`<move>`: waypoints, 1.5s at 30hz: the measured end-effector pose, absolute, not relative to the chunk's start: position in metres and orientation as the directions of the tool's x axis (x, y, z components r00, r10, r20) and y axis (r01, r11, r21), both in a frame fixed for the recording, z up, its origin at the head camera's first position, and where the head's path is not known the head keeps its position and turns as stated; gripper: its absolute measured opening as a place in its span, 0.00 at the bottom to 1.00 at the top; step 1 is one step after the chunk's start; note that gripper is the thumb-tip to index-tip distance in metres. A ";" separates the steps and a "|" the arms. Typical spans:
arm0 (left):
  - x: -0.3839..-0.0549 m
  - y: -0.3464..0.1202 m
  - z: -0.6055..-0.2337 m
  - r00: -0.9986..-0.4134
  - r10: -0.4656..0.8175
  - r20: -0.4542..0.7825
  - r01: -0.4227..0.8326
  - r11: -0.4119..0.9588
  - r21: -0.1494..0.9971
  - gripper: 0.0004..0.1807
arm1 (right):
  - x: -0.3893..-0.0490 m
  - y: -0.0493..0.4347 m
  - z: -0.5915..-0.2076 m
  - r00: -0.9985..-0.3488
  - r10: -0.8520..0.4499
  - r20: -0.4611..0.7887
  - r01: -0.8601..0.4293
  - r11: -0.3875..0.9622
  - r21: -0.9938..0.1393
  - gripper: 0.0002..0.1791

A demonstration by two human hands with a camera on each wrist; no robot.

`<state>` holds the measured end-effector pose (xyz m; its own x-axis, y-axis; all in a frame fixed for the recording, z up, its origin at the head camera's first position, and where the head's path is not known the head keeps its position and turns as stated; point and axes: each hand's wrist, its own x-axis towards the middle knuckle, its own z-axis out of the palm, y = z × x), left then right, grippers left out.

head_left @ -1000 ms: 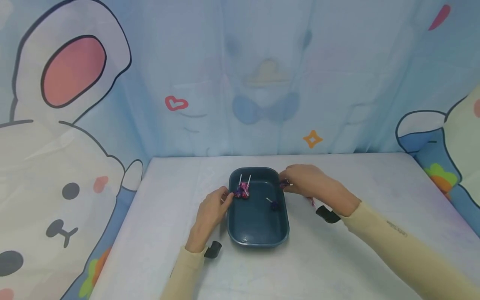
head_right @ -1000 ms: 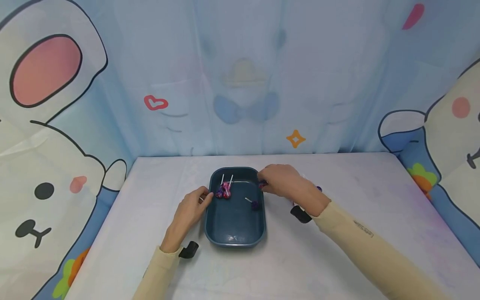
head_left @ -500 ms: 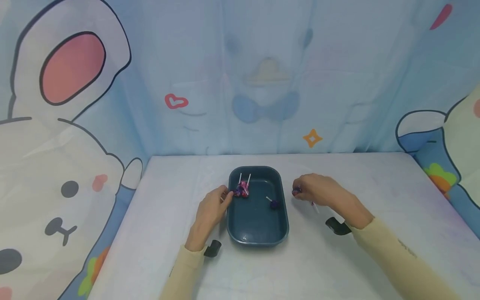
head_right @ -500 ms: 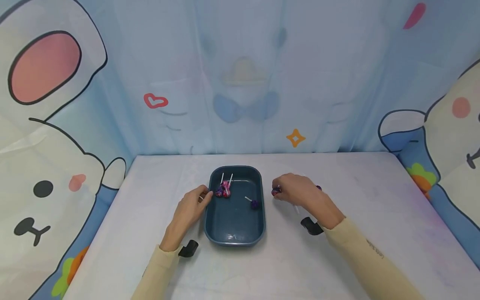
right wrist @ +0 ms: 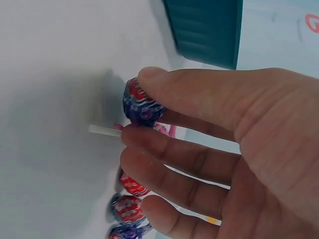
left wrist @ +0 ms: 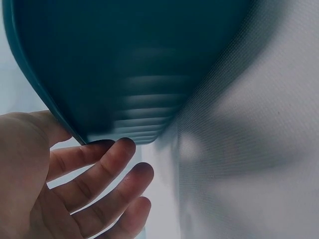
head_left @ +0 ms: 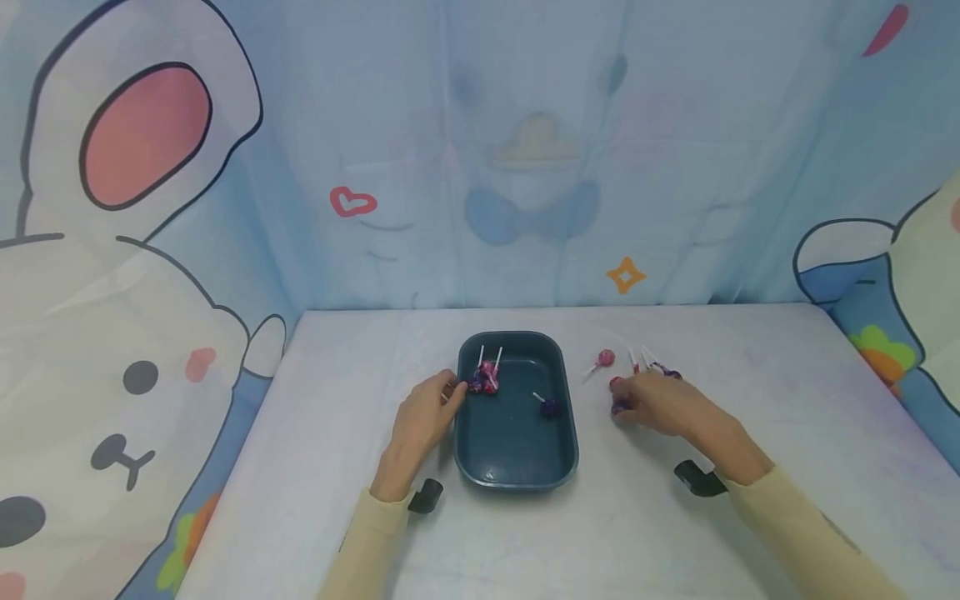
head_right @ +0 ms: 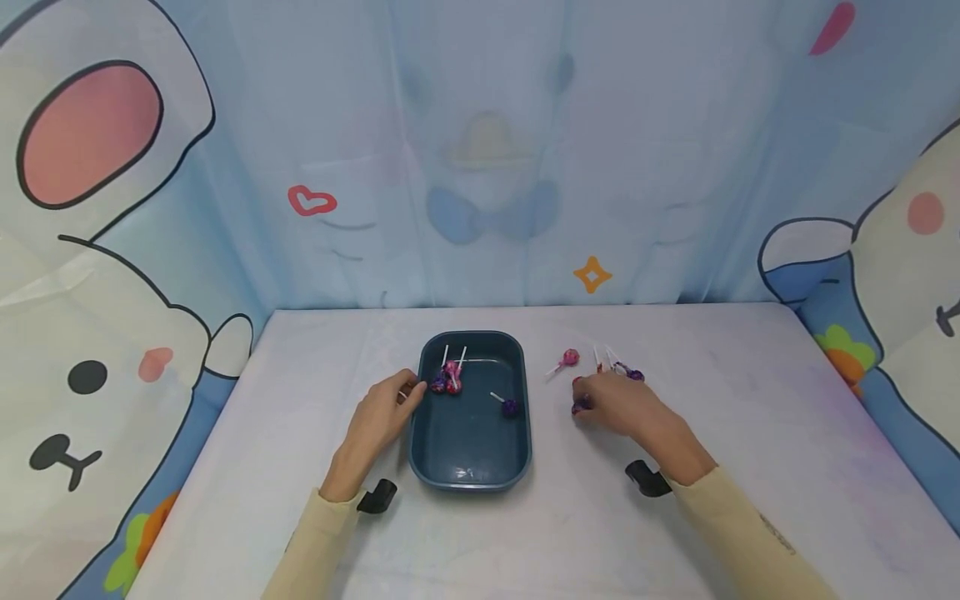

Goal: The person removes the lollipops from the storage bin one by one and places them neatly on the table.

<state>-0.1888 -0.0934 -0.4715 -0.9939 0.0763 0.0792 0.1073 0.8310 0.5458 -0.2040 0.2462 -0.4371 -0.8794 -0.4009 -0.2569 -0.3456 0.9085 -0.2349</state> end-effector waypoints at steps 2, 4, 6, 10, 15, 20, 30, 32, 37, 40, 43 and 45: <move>-0.188 -0.093 -0.471 -0.994 0.076 0.079 0.107 0.830 0.547 0.15 | -0.202 0.248 -0.439 -0.886 -0.391 -0.248 -0.340 0.913 -0.227 0.17; -0.188 -0.093 -0.470 -0.994 0.074 0.080 0.106 0.829 0.549 0.15 | -0.200 0.248 -0.440 -0.892 -0.382 -0.240 -0.333 0.917 -0.219 0.17; -0.188 -0.093 -0.470 -0.994 0.072 0.082 0.106 0.827 0.552 0.14 | -0.198 0.248 -0.441 -0.895 -0.380 -0.235 -0.331 0.917 -0.220 0.15; -0.188 -0.093 -0.470 -0.994 0.073 0.081 0.105 0.827 0.552 0.14 | -0.196 0.248 -0.444 -0.897 -0.374 -0.237 -0.322 0.918 -0.230 0.12; -0.188 -0.093 -0.470 -0.994 0.074 0.083 0.108 0.830 0.547 0.13 | -0.197 0.251 -0.448 -0.897 -0.381 -0.223 -0.329 0.914 -0.239 0.11; -0.188 -0.093 -0.470 -0.994 0.073 0.087 0.109 0.831 0.546 0.13 | -0.196 0.251 -0.448 -0.898 -0.380 -0.224 -0.328 0.914 -0.237 0.13; -0.188 -0.093 -0.472 -0.991 0.080 0.104 0.124 0.824 0.552 0.12 | -0.196 0.250 -0.427 -0.883 -0.367 -0.294 -0.284 0.914 -0.289 0.24; -0.188 -0.093 -0.472 -0.992 0.080 0.102 0.123 0.824 0.552 0.12 | -0.196 0.250 -0.417 -0.880 -0.378 -0.288 -0.289 0.906 -0.309 0.26; -0.188 -0.093 -0.471 -0.992 0.078 0.098 0.119 0.827 0.550 0.13 | -0.196 0.248 -0.394 -0.886 -0.399 -0.237 -0.326 0.898 -0.294 0.27; -0.188 -0.093 -0.471 -0.992 0.075 0.097 0.116 0.826 0.551 0.13 | -0.197 0.241 -0.386 -0.892 -0.384 -0.236 -0.322 0.909 -0.264 0.28; -0.187 -0.092 -0.471 -0.993 0.071 0.097 0.113 0.824 0.555 0.14 | -0.200 0.231 -0.380 -0.887 -0.398 -0.235 -0.340 0.906 -0.252 0.28; -0.187 -0.092 -0.471 -0.993 0.069 0.098 0.113 0.823 0.557 0.14 | -0.203 0.224 -0.378 -0.881 -0.412 -0.235 -0.357 0.902 -0.242 0.27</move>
<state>-0.1871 -0.0923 -0.4711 -0.9927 0.0694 0.0983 0.1127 0.8230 0.5567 -0.2026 0.2236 -0.3784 -0.8806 -0.4116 -0.2347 -0.3573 0.9022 -0.2416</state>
